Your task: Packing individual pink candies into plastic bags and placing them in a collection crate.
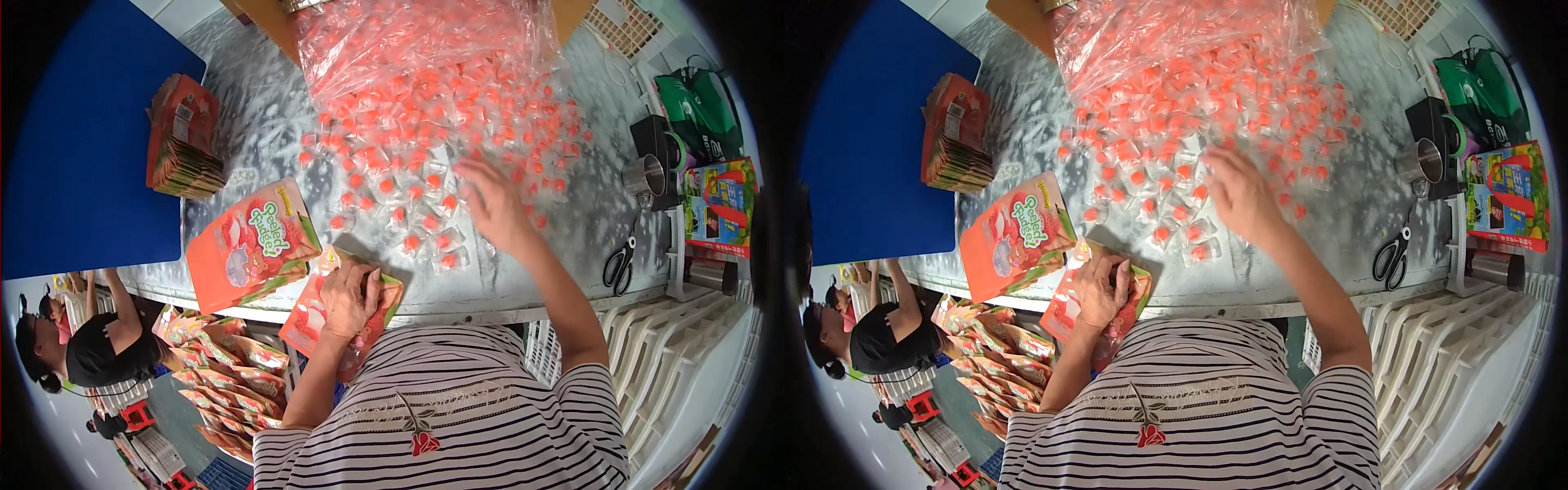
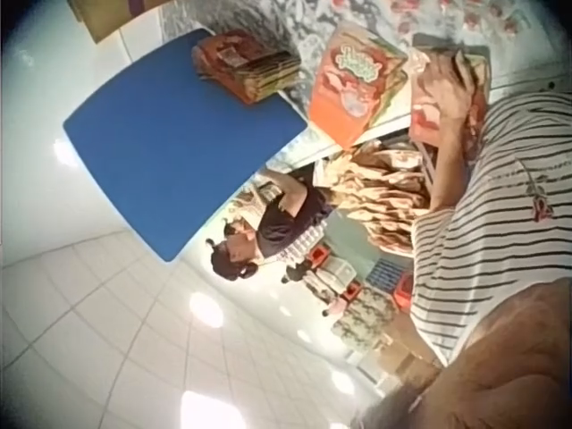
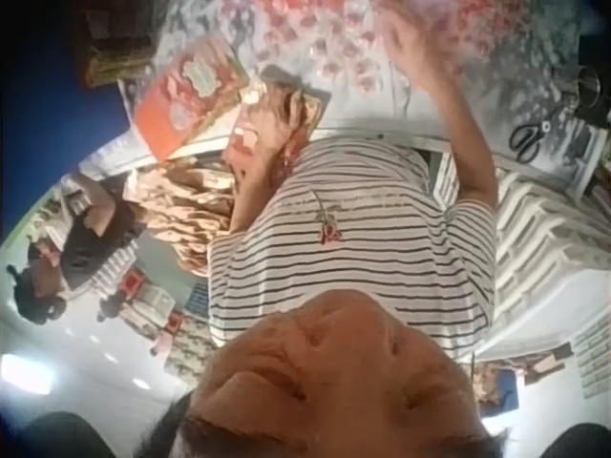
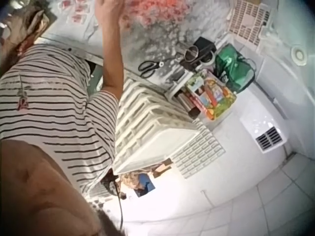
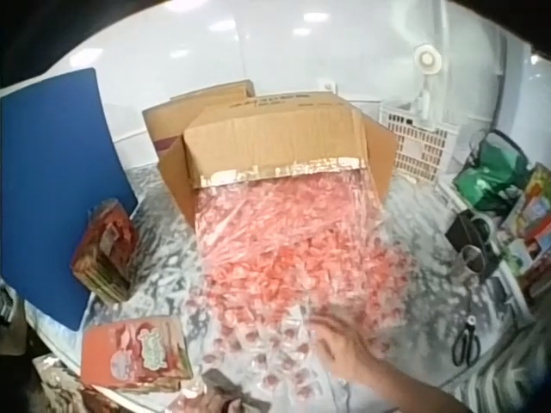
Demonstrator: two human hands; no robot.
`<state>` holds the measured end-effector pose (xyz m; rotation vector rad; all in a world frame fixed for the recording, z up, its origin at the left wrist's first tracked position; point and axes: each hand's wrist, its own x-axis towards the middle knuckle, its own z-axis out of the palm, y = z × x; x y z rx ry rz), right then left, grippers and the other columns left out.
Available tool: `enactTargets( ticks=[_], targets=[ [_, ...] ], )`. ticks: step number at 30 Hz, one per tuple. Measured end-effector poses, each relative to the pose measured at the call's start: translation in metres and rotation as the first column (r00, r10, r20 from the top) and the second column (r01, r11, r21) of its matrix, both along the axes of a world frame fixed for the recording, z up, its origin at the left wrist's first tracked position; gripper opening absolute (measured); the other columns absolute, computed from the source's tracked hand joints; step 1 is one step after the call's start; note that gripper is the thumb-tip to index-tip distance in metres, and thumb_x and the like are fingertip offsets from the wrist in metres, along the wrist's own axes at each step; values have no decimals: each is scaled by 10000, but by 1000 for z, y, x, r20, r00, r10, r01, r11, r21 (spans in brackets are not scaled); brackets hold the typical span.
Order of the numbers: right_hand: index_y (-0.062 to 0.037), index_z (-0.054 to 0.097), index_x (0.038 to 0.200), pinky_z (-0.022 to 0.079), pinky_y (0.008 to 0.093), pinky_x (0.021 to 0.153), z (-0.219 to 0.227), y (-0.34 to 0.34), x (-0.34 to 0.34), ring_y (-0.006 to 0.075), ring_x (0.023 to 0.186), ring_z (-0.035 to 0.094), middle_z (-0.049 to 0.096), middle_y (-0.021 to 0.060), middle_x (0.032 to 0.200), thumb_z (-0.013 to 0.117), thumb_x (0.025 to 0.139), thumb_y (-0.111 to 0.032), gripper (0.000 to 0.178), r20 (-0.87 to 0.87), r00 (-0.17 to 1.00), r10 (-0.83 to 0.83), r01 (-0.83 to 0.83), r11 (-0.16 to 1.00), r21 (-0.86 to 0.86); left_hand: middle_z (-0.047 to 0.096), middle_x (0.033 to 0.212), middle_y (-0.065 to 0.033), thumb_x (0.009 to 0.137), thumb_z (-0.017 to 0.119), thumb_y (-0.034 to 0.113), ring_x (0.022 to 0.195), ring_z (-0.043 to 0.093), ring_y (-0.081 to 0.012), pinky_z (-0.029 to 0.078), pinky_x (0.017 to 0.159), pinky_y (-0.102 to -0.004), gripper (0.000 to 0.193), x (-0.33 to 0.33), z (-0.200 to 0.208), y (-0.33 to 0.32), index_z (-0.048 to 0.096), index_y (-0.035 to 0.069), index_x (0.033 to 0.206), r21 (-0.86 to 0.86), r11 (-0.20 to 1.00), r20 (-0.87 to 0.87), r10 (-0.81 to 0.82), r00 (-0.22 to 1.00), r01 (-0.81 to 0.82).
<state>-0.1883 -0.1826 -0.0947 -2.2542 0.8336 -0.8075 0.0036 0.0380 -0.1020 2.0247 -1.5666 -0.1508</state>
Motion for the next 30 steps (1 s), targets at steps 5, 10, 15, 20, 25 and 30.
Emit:
enactTargets(
  ticks=[5,10,15,20,25,30],
  targets=[
    [22,531,1232,359,437,1068,-6,61,7,371,1292,404,442,193,1368,616,872,-144,405,-168,979,115,-138,982,-131,582,758,-82,835,661,154,650,582,-279,462,613,-372,79,1,-1,0,641,78,839,-7,1000,-25,-17,1000,16],
    [4,531,1233,298,495,1103,-20,90,18,385,1343,309,386,192,1404,668,820,-180,473,-206,959,194,-222,967,-122,580,747,-91,854,650,158,634,571,-279,451,594,-375,97,0,1,-1,633,66,825,-42,999,-13,-31,999,31],
    [-20,575,1176,301,500,1100,-32,100,18,367,1338,321,428,178,1368,707,782,-178,445,-245,944,223,-280,931,-233,580,746,-90,856,649,159,633,571,-278,452,596,-374,98,0,0,-1,634,66,828,-49,998,-27,-29,999,27],
    [-22,558,1201,323,474,1082,-15,105,3,362,1300,378,443,181,1354,682,807,-140,429,-176,939,296,-310,949,-61,576,741,-88,856,647,155,632,572,-273,452,591,-367,100,2,-2,0,635,60,826,-51,998,-26,-35,999,34],
    [10,528,1230,383,433,1019,3,79,-19,352,1214,474,474,181,1336,565,857,-24,376,35,998,55,-53,998,-42,572,727,-84,853,644,137,629,575,-268,452,585,-364,82,2,-3,1,645,59,829,-69,997,-12,-35,999,35],
    [16,496,1259,347,441,1047,-2,52,-43,368,1226,456,461,172,1353,557,846,-7,419,-143,985,-91,74,990,-119,572,718,-83,847,647,133,625,576,-267,452,584,-364,76,1,-3,1,647,59,830,-64,998,-24,-29,999,28]
  ],
)
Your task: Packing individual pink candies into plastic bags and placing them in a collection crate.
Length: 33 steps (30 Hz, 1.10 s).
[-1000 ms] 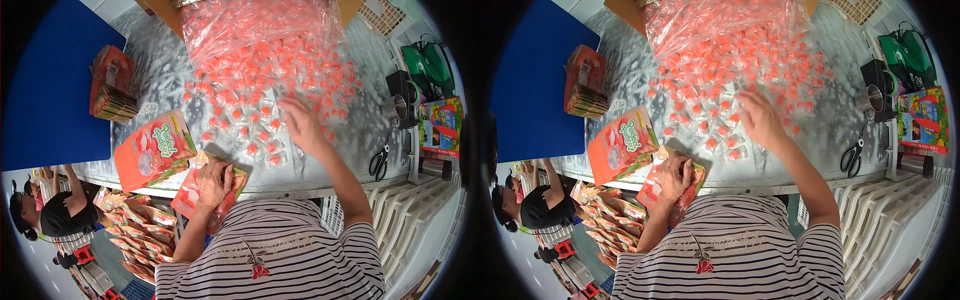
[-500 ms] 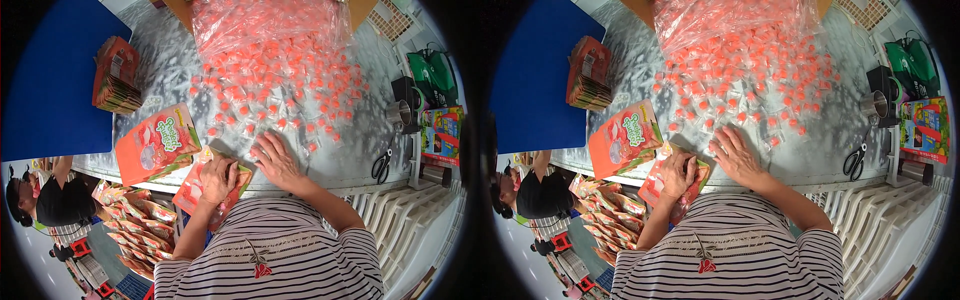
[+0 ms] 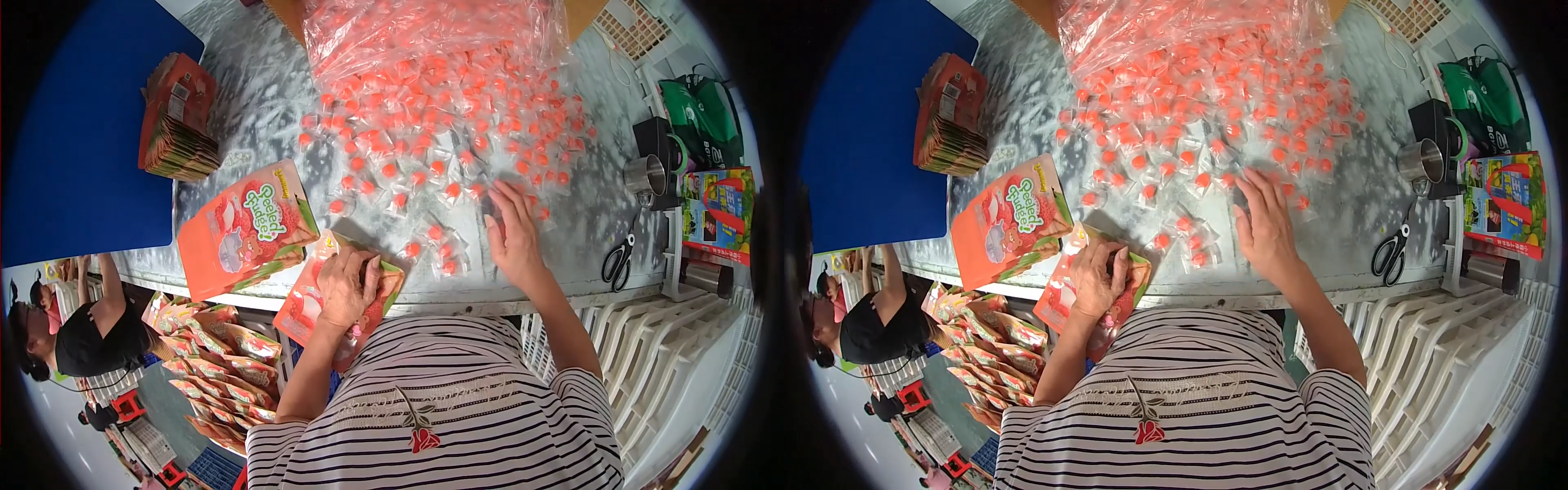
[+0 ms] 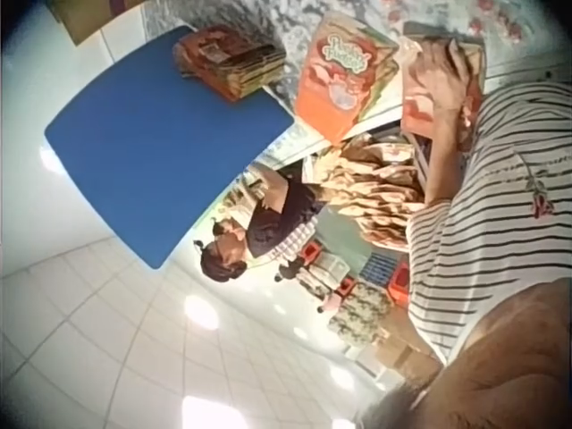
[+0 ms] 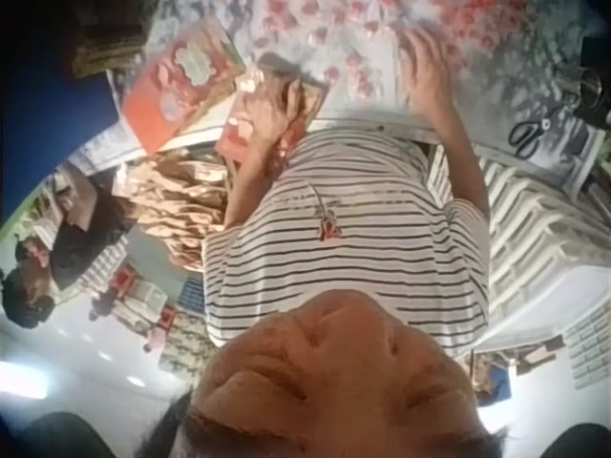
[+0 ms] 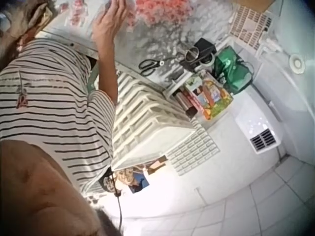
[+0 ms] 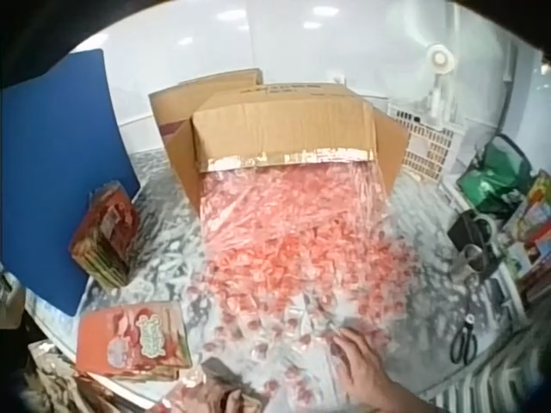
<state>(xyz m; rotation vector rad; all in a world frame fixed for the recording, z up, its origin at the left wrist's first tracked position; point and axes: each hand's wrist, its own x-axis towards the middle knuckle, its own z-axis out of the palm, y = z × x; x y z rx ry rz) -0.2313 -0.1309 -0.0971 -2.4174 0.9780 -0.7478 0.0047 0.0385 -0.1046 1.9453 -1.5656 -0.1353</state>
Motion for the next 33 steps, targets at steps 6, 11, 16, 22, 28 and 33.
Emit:
enactTargets(
  ticks=[6,11,16,22,28,33],
  targets=[
    [35,502,1251,341,439,1056,-13,27,-14,372,1270,416,455,184,1352,548,850,8,405,-61,998,34,-32,999,32,574,739,-85,845,654,150,634,575,-272,456,599,-364,87,-1,0,-1,648,64,836,24,1000,-18,3,1000,-3],
    [38,500,1252,339,429,1064,-16,43,-10,366,1281,411,435,186,1368,548,848,13,407,19,997,80,-81,992,98,577,763,-87,840,662,166,653,578,-275,463,619,-365,98,1,1,1,651,69,845,42,999,-18,3,1000,-2],
    [4,409,1358,307,443,1097,-10,53,0,357,1335,350,341,164,1453,686,808,-155,636,218,965,143,-234,845,481,579,777,-91,851,650,165,677,580,-288,468,633,-372,107,1,10,0,650,58,858,92,991,-101,-90,991,99],
    [-65,390,1408,188,502,1145,-3,39,14,370,1413,166,281,172,1492,764,646,-556,981,-144,923,358,-325,922,208,579,809,-97,856,643,174,716,595,-302,482,655,-388,134,1,20,-2,640,58,921,168,964,-136,-182,974,204],
    [-82,454,1364,161,523,1147,-10,37,42,379,1396,189,302,167,1476,772,639,-519,904,-215,858,467,-450,884,127,578,808,-115,866,644,215,710,593,-300,484,659,-392,200,-2,20,-10,637,47,975,182,945,-103,-256,961,271],
    [-79,526,1274,180,530,1135,-17,35,45,362,1359,254,361,146,1426,737,724,-406,674,-206,845,493,-485,870,94,570,872,-129,862,648,216,755,595,-316,484,744,-409,230,6,29,-6,617,34,1000,241,907,-172,-310,935,345]
  ],
)
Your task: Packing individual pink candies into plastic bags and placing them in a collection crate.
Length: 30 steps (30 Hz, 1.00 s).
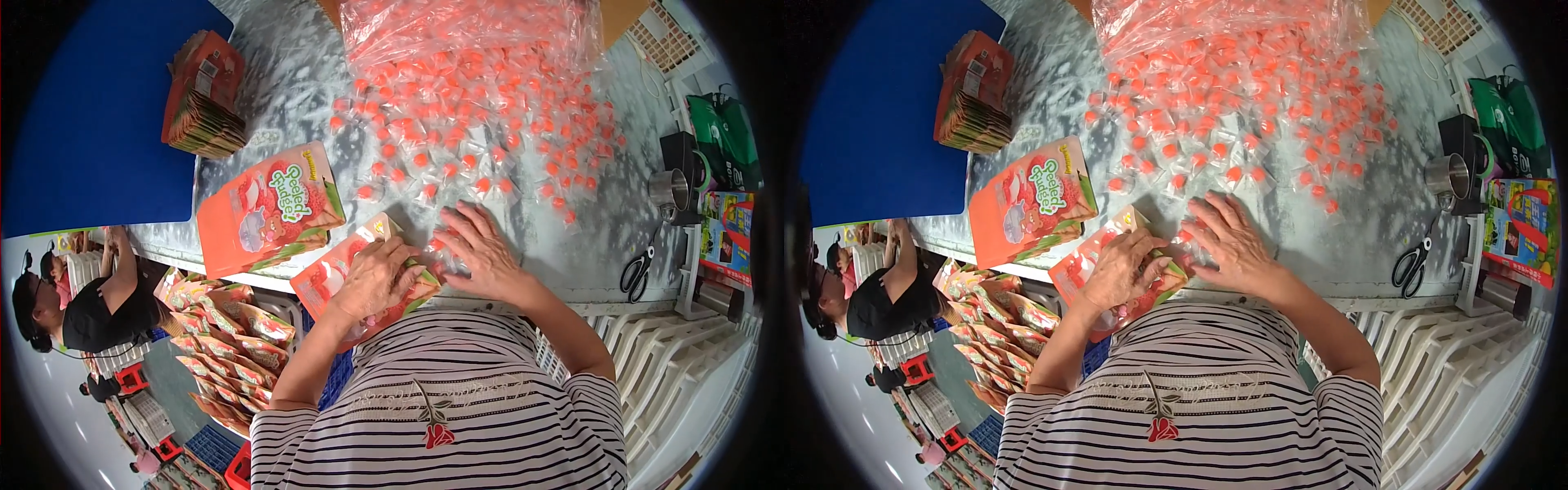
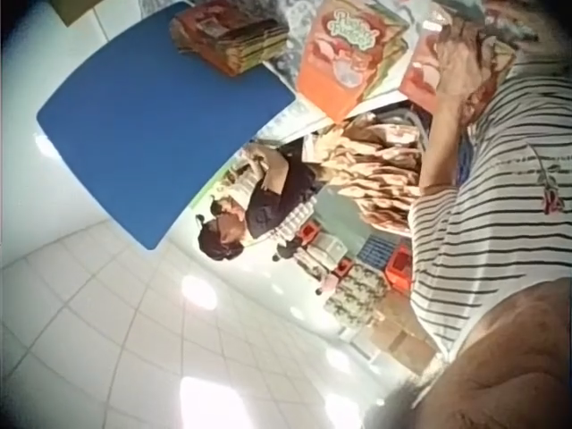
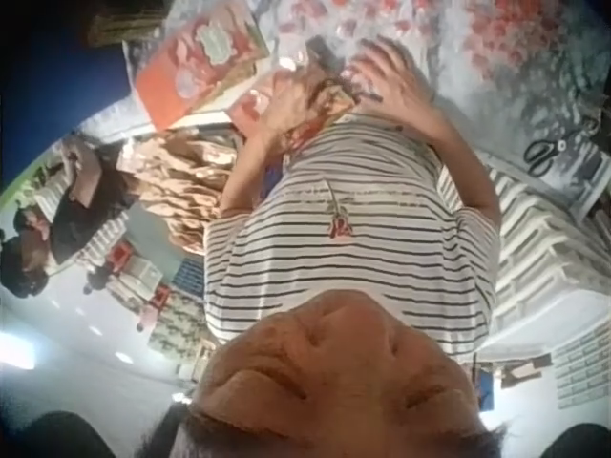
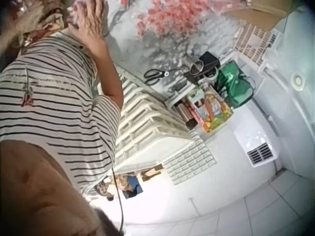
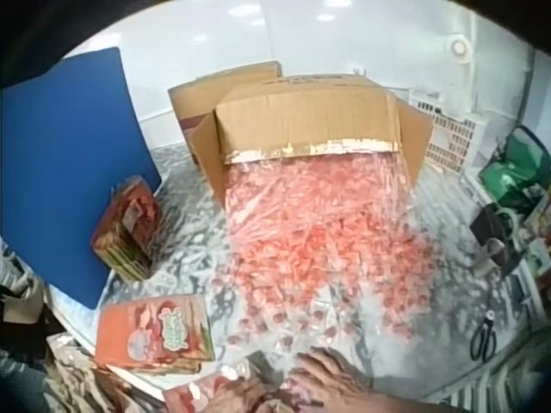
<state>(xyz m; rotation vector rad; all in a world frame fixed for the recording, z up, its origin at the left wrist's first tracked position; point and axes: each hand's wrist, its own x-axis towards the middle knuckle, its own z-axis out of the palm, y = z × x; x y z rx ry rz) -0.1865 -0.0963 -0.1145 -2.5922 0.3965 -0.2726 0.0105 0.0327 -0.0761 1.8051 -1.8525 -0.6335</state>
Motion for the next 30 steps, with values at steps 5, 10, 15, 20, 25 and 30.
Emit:
enactTargets(
  ticks=[5,10,15,20,25,30],
  targets=[
    [-85,572,1219,172,546,1135,8,6,-1,363,1361,279,388,145,1418,708,768,-289,513,75,995,-68,67,998,14,561,921,-143,841,664,199,814,592,-333,482,774,-420,253,5,4,0,598,13,999,53,997,-32,-54,998,55],
    [-71,615,1149,163,566,1133,9,19,6,371,1362,292,398,162,1414,683,771,-155,393,177,984,36,-19,996,-92,561,883,-140,822,675,172,821,583,-330,476,743,-417,212,1,6,-4,584,7,918,16,998,-43,-66,997,66],
    [-59,666,1001,160,569,1139,5,19,11,382,1372,278,382,172,1431,681,715,-115,291,102,992,68,-64,997,-44,546,832,-143,816,656,124,810,564,-340,453,771,-423,167,6,29,-1,537,8,834,73,981,-180,-164,970,179],
    [-89,640,1129,145,569,1144,4,13,7,382,1379,267,361,165,1452,702,735,-212,417,-60,983,173,-179,979,-102,575,732,-141,840,668,92,709,572,-305,452,626,-389,140,7,28,6,561,5,818,125,988,-174,-70,982,93],
    [-135,487,1359,130,568,1144,7,4,2,380,1380,250,339,157,1465,732,715,-441,754,89,996,-11,10,1000,15,588,748,-156,852,656,90,707,567,-334,460,636,-417,118,13,30,18,617,1,919,128,991,-128,-33,991,50],
    [-144,500,1344,151,553,1138,1,16,14,402,1375,230,320,168,1467,731,702,-472,756,26,999,-30,31,998,-58,578,750,-159,843,664,93,710,565,-339,458,637,-415,130,14,31,16,585,-10,851,104,994,-104,-10,995,21]
  ],
)
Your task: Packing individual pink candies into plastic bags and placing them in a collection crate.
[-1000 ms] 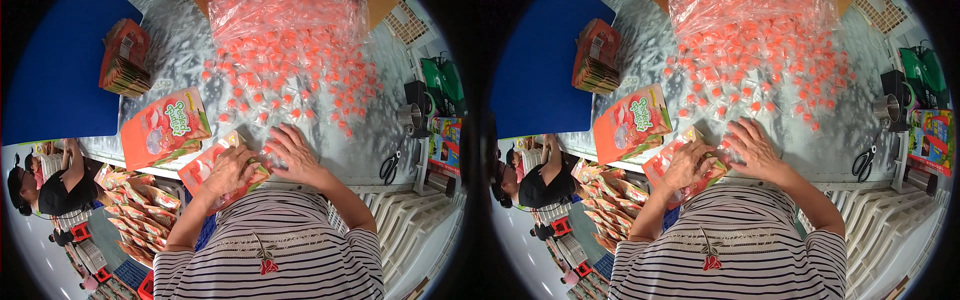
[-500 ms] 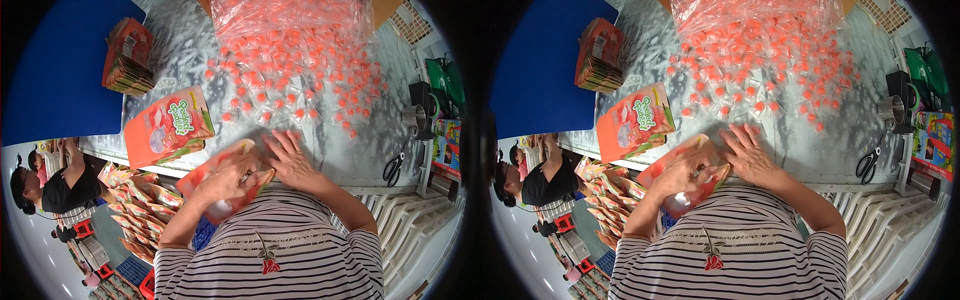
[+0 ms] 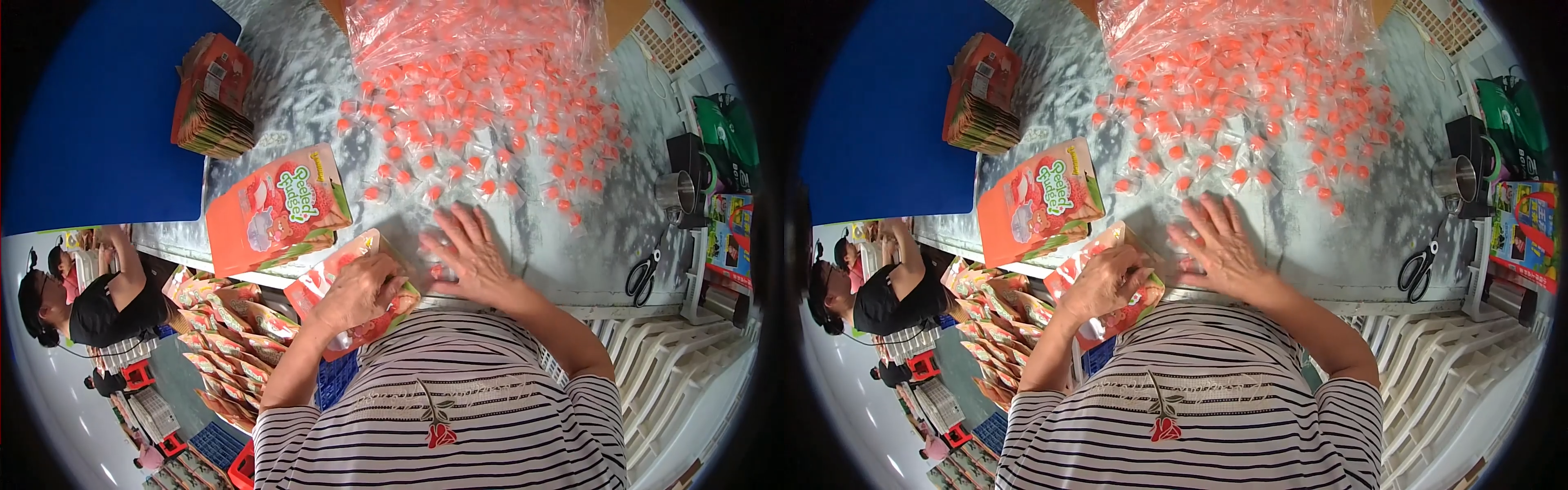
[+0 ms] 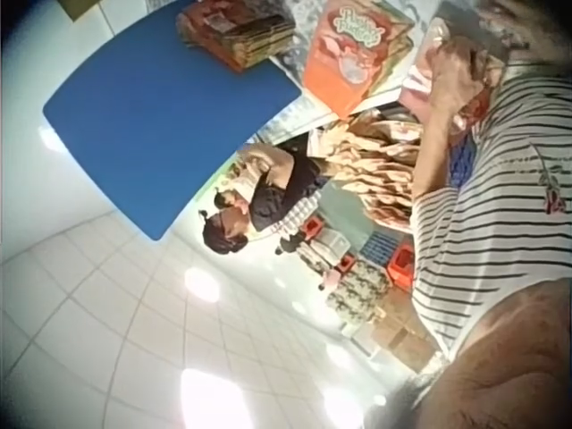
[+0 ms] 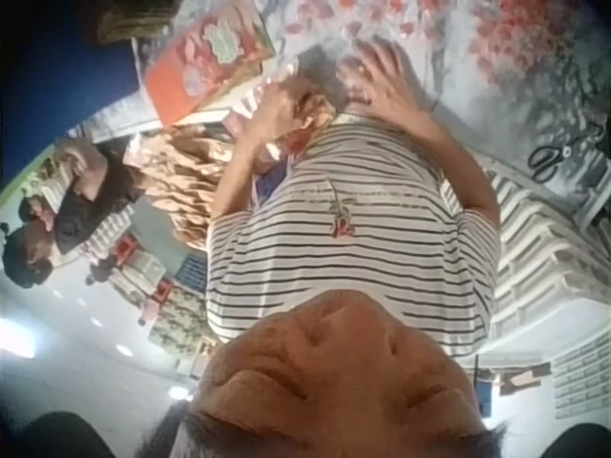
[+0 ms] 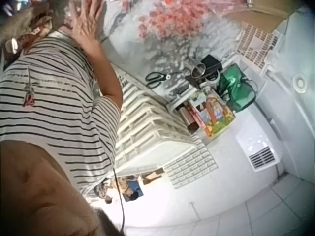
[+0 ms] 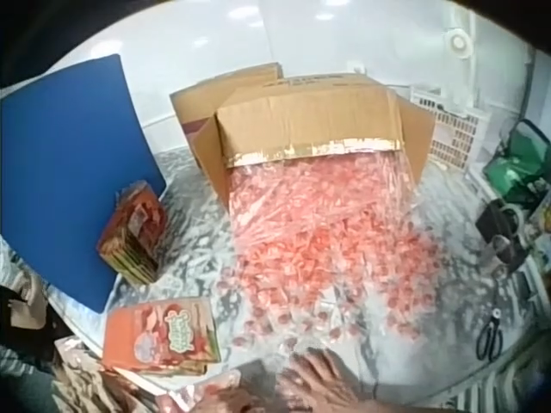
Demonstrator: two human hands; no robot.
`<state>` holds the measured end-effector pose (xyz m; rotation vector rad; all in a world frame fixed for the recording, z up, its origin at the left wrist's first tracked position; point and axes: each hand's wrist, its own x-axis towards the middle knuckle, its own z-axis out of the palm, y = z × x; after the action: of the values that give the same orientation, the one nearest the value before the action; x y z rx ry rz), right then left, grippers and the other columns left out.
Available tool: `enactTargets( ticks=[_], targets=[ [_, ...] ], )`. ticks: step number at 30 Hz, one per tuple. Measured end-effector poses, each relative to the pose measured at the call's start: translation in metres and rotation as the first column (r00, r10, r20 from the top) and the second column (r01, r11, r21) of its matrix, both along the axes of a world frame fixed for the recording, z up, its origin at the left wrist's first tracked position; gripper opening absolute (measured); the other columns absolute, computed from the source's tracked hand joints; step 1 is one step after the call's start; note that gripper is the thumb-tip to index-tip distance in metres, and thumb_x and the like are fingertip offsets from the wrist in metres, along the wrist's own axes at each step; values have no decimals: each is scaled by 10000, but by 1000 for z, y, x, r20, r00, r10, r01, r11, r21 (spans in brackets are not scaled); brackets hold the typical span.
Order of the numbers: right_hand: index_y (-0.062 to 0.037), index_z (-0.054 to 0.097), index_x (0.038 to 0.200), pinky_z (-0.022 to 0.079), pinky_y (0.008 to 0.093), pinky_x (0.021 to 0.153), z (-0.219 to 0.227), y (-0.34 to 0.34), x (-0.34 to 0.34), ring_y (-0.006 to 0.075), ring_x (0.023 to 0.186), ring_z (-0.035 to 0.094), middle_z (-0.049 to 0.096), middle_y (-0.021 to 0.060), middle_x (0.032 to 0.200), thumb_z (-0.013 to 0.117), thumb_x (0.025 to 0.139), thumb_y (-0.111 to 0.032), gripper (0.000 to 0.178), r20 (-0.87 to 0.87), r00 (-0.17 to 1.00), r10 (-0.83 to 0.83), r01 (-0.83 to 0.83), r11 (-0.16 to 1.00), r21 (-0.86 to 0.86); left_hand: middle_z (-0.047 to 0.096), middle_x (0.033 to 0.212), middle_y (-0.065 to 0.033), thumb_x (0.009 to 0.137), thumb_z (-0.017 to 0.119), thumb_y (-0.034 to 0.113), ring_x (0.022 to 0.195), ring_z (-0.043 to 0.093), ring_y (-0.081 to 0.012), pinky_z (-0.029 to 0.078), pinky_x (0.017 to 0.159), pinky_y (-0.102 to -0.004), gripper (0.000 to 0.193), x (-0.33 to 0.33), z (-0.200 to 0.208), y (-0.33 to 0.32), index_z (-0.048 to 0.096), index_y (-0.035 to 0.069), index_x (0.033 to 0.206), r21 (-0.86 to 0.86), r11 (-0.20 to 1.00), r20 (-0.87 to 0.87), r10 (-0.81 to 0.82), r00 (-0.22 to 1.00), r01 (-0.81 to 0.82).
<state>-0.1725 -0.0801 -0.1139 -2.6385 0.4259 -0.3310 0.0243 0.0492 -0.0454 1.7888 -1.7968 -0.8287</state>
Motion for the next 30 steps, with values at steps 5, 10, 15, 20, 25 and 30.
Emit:
enactTargets(
  ticks=[5,10,15,20,25,30],
  targets=[
    [-104,579,1206,337,510,1030,-8,9,4,366,1263,372,437,150,1341,720,728,-344,553,122,992,42,-38,999,-33,566,739,-154,838,671,98,706,563,-338,454,632,-413,177,-2,-1,-3,543,-13,789,-63,998,15,-6,1000,7],
    [-78,597,1153,432,458,917,-6,11,-3,323,1108,468,485,138,1219,717,731,-274,481,118,993,30,-17,994,-107,565,742,-146,845,673,118,709,562,-324,455,624,-410,183,-4,2,-1,550,-6,789,-51,999,-7,16,1000,-17],
    [-77,633,1021,507,414,696,-22,4,-7,269,847,558,527,109,1037,693,753,-216,308,184,982,-43,91,960,-264,572,746,-147,860,664,139,701,565,-323,459,624,-408,189,-7,4,-4,560,-7,802,-120,993,-23,-11,1000,8],
    [-66,625,849,487,320,530,-18,-32,-4,213,678,569,545,103,832,662,756,-54,101,362,859,-361,319,932,173,589,772,-160,864,660,152,704,576,-338,465,630,-410,190,-9,11,-7,569,-7,813,-126,992,-18,-9,1000,7],
    [9,652,936,364,212,417,50,-28,5,51,522,488,614,11,715,676,881,-158,178,-109,835,-540,139,15,990,594,808,-176,854,655,153,765,582,-361,468,678,-435,195,-11,11,-18,555,-7,805,-108,993,-31,-41,999,37],
    [2,648,931,382,190,432,65,-9,18,41,554,508,641,31,764,636,907,-140,144,-60,927,-369,72,20,997,586,839,-184,843,639,119,815,580,-368,473,729,-445,163,-19,25,-32,546,-8,801,-101,991,-55,-99,994,93]
  ],
)
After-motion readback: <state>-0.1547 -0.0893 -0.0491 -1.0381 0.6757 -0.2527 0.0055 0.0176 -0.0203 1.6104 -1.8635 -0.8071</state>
